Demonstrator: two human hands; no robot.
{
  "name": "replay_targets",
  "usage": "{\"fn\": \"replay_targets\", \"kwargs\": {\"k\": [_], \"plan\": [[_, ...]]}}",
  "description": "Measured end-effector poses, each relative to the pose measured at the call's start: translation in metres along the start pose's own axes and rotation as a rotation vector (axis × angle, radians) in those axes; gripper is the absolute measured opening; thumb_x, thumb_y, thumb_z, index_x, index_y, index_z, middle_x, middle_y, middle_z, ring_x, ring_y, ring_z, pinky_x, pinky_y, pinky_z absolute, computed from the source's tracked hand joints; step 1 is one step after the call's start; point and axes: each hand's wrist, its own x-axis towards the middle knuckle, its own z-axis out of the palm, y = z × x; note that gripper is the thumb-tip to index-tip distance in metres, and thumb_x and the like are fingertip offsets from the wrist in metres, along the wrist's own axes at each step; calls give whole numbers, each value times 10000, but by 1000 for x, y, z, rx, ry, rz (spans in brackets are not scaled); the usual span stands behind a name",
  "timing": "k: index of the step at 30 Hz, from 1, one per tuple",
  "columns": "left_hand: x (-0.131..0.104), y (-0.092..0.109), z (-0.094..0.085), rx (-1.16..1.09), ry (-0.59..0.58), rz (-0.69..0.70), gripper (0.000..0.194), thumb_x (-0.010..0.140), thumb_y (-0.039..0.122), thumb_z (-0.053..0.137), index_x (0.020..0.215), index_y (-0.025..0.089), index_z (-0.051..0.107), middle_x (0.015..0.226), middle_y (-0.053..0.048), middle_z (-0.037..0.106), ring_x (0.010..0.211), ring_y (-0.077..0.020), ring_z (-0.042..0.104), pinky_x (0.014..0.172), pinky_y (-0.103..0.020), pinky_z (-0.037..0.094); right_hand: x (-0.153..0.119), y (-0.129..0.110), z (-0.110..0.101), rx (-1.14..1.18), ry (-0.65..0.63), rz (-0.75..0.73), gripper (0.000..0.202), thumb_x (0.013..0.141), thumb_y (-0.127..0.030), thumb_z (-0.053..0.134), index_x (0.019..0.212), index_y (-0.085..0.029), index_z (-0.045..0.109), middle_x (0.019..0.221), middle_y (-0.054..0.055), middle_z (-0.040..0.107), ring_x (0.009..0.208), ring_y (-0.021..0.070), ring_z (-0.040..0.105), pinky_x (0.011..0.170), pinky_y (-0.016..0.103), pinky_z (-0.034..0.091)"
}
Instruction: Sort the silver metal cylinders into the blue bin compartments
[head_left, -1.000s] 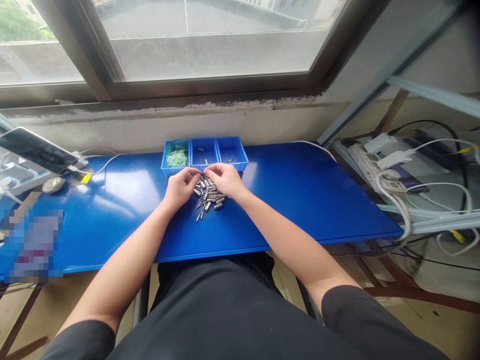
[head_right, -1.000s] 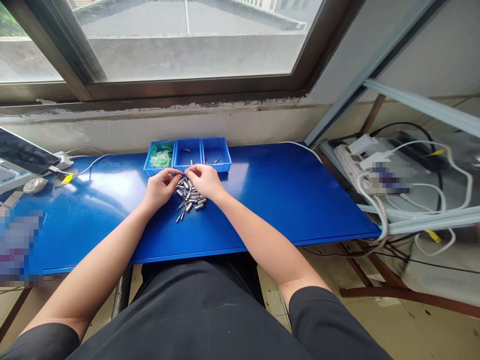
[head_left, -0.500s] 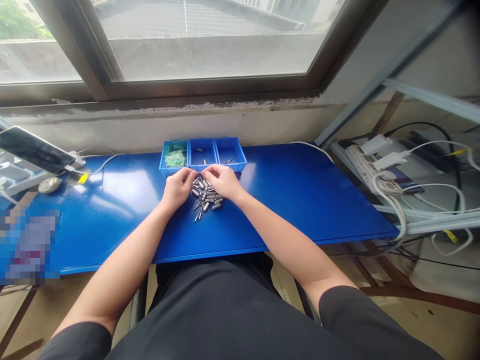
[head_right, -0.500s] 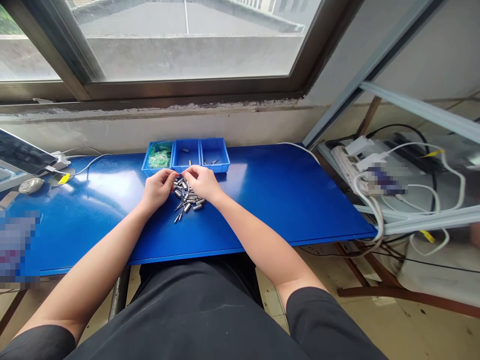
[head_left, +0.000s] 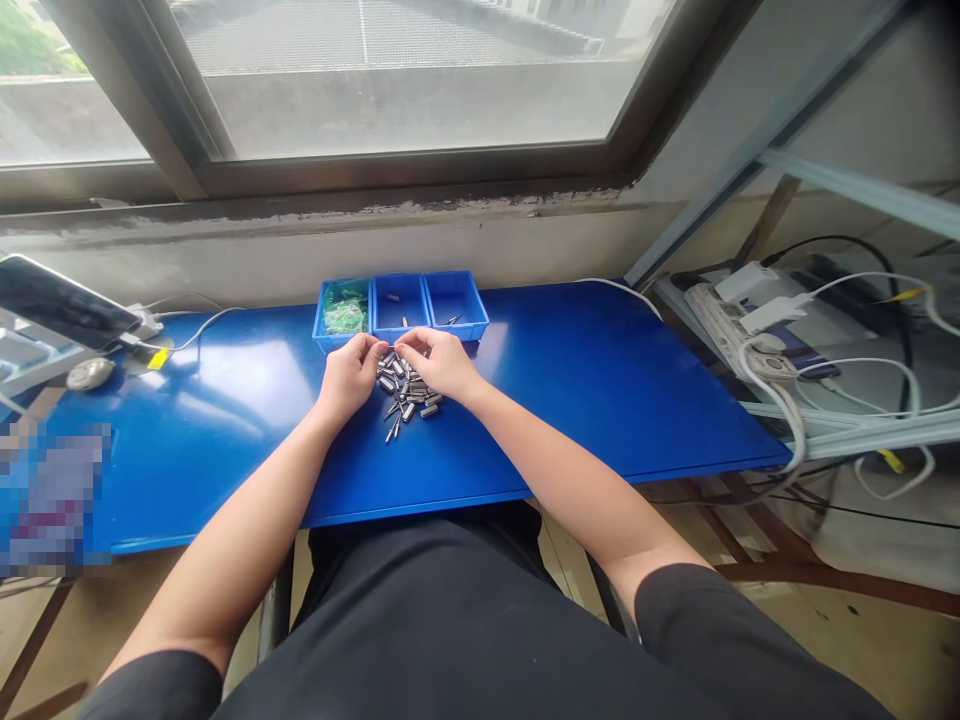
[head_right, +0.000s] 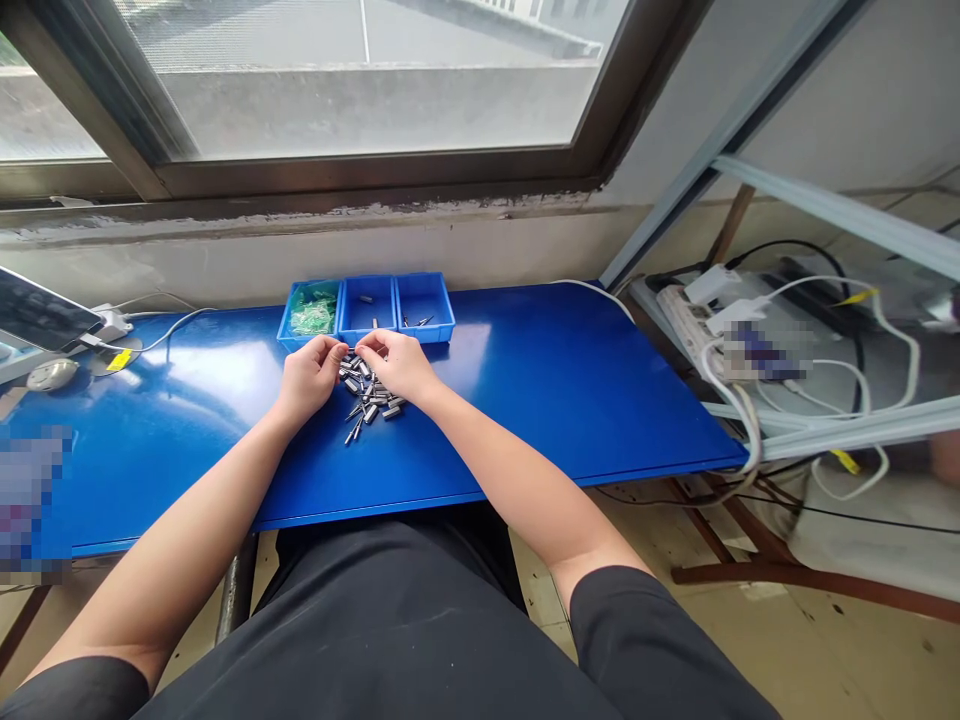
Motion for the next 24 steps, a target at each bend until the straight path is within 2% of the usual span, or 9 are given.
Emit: {"fn": "replay_targets", "kwargs": {"k": [7, 15, 24], "plan": [[-1, 2, 0, -22, 5, -14, 358, 984, 477, 500, 785, 199, 603, 549, 26, 564, 524, -128, 520, 579, -267, 393, 0, -1, 1, -4, 3, -23, 111, 870, -257, 670, 927, -191, 739, 938, 49, 771, 853, 177, 696, 835, 322, 547], [-1, 3, 2, -88, 41, 2, 217, 897, 417, 640, 939, 207, 674, 568, 46, 542, 525, -119, 496, 576, -254, 396, 4, 6, 1, 48, 28, 45, 122, 878, -264, 645, 895, -180, 731, 928, 55, 776, 862, 182, 709, 840, 329, 556], [1, -1, 1, -29, 33, -7, 243, 935, 421, 584, 838, 200, 610, 622, 21, 577, 573, -130, 515, 585, -255, 395, 1, 4, 5, 75, 54, -4, 133, 864, -272, 675, 923, -169, 735, 948, 73, 778, 870, 191, 719, 833, 330, 563]]}}
